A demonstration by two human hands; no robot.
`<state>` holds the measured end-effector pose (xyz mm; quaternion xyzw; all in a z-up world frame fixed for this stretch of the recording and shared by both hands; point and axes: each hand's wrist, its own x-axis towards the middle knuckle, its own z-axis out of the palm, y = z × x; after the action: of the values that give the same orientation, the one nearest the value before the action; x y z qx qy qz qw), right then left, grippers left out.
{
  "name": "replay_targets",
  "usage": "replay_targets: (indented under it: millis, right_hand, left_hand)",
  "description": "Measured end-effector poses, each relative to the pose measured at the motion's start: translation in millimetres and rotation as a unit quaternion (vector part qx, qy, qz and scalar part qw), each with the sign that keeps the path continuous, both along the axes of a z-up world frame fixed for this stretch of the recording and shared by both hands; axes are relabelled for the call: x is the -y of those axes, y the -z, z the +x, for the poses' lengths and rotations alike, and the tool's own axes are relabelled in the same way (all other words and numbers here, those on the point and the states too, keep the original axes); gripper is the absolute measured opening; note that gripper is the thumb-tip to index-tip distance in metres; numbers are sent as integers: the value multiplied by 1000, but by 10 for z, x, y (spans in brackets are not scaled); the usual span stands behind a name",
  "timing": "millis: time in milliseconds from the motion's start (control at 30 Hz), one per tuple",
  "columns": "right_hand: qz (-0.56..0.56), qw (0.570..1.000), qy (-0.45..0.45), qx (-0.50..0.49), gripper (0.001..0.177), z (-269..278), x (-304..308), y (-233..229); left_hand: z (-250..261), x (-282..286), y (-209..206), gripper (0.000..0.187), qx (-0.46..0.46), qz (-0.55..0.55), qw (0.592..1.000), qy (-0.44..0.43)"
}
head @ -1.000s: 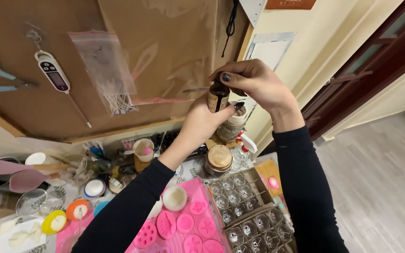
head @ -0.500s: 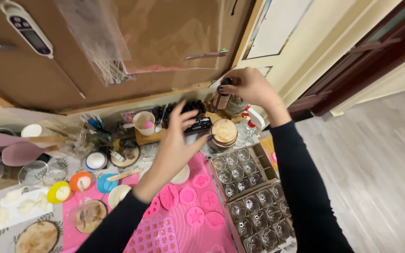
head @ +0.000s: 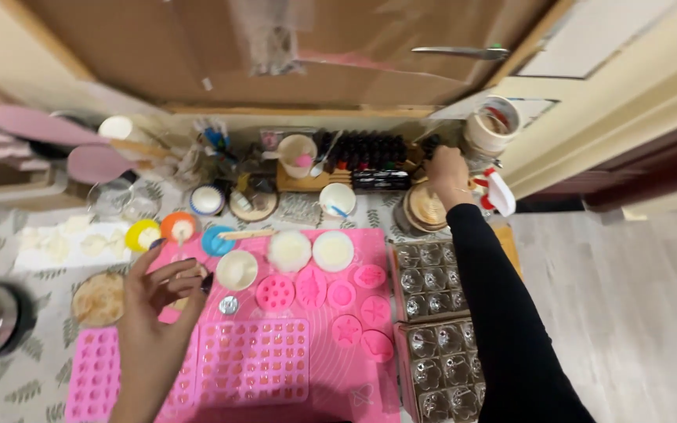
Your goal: The person stirs melted wax in a small pot on a hot plate, adds liquid from a small dark bottle into the pot, and stirs again. They wipe drips with a tissue, then use a spoon to ladle the melted wax into pink silicone candle molds on the table.
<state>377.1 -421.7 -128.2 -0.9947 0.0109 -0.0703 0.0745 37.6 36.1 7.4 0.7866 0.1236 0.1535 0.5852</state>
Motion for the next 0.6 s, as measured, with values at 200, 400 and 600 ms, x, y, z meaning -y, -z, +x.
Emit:
replay_targets:
  millis: [200, 400, 600]
  right_hand:
    - [-126, 989, -72, 19, 16, 469, 626, 554]
    - [76, 985, -62, 143, 36, -742, -549, -629]
    - [205, 962, -165, -79, 28, -2231, -2554, -1228]
  left_hand:
    - [-581, -317, 299, 64, -16, 3, 996, -92]
    - [-1218, -739, 395, 40, -193, 21, 956, -220]
    - [-1572, -1179, 60, 31, 6, 94, 955, -281]
